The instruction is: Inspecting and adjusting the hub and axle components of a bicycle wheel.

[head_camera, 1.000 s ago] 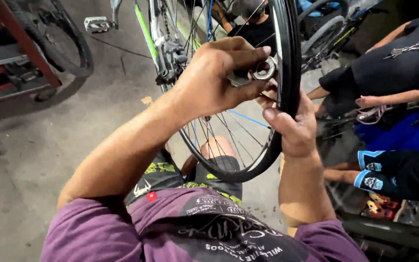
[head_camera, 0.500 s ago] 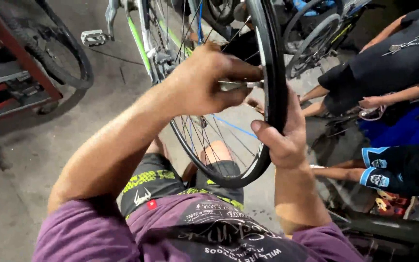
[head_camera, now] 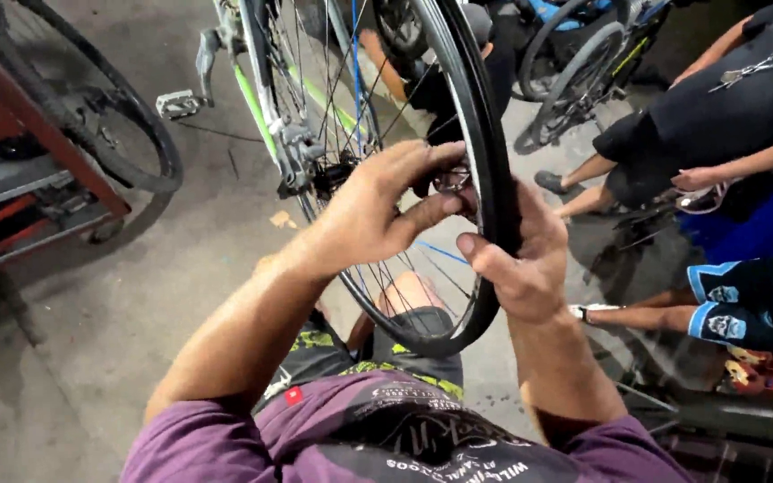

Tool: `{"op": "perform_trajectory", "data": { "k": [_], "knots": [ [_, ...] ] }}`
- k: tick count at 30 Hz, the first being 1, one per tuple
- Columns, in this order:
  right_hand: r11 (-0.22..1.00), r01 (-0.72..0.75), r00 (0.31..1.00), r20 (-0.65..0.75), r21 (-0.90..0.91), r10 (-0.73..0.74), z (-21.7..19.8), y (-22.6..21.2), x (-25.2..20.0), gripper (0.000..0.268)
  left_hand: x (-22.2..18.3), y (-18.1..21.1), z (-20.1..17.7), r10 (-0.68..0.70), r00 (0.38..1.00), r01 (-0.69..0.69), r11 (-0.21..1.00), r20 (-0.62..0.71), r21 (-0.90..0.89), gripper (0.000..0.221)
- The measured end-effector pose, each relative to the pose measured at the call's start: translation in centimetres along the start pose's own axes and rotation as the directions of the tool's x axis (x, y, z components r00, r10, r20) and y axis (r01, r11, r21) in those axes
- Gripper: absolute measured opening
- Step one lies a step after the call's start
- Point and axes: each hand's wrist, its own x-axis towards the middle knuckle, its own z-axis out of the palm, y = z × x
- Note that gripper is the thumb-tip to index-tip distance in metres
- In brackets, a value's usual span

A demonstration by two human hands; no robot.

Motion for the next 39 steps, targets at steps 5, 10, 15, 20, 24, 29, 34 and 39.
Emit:
{"op": "perform_trajectory", "data": {
  "k": [5, 10, 15, 20, 24, 29, 34, 39],
  "knots": [
    [0.999, -0.011, 0.997, 0.079, 0.031, 0.008, 0.8, -0.5, 1.1, 0.064, -1.1, -1.0, 2.3, 0.152, 0.978, -0.114, 0.964, -0.146, 0.239, 0.037],
    [0.982, -0.036, 0.976, 0.207, -0.187, 0.075, 0.8, -2.1, 1.6, 0.072, -1.2, -1.0, 3.7, 0.239, 0.921, -0.136, 0.938, -0.309, 0.319, 0.032],
    [0.897, -0.008, 0.977, 0.189, -0.442, 0.102, 1.8, -5.1, 2.5, 0.064, -1.4, -0.9, 4.4, 0.17, 0.911, -0.096, 0.973, -0.376, 0.209, 0.026],
    [0.953, -0.08, 0.987, 0.112, -0.291, 0.117, 1.3, -3.5, 1.4, 0.046, -0.4, 0.0, 2.3, -0.126, 0.966, 0.093, 0.984, -0.225, -0.152, 0.023],
    [0.988, -0.122, 0.981, 0.143, -0.09, 0.134, 0.8, -1.8, 0.0, 0.036, 1.4, -0.1, -0.3, -0.321, 0.935, 0.353, 0.861, 0.147, -0.365, 0.022],
    [0.989, -0.088, 0.987, 0.126, -0.122, 0.103, 0.7, -1.9, -0.9, 0.045, 0.7, 1.9, -0.2, -0.25, 0.965, 0.263, 0.921, 0.083, -0.287, 0.03],
    [0.978, -0.198, 0.974, 0.125, 0.063, 0.189, 0.0, -2.7, 0.8, 0.062, -1.5, 2.6, 1.1, -0.022, 1.0, 0.022, 1.0, -0.01, -0.017, 0.042],
    [0.983, -0.183, 0.95, 0.258, 0.008, 0.174, 3.1, -3.7, 2.2, 0.068, -3.3, 3.3, 2.0, 0.098, 0.995, -0.098, 0.973, 0.008, 0.209, 0.029]
  ]
}}
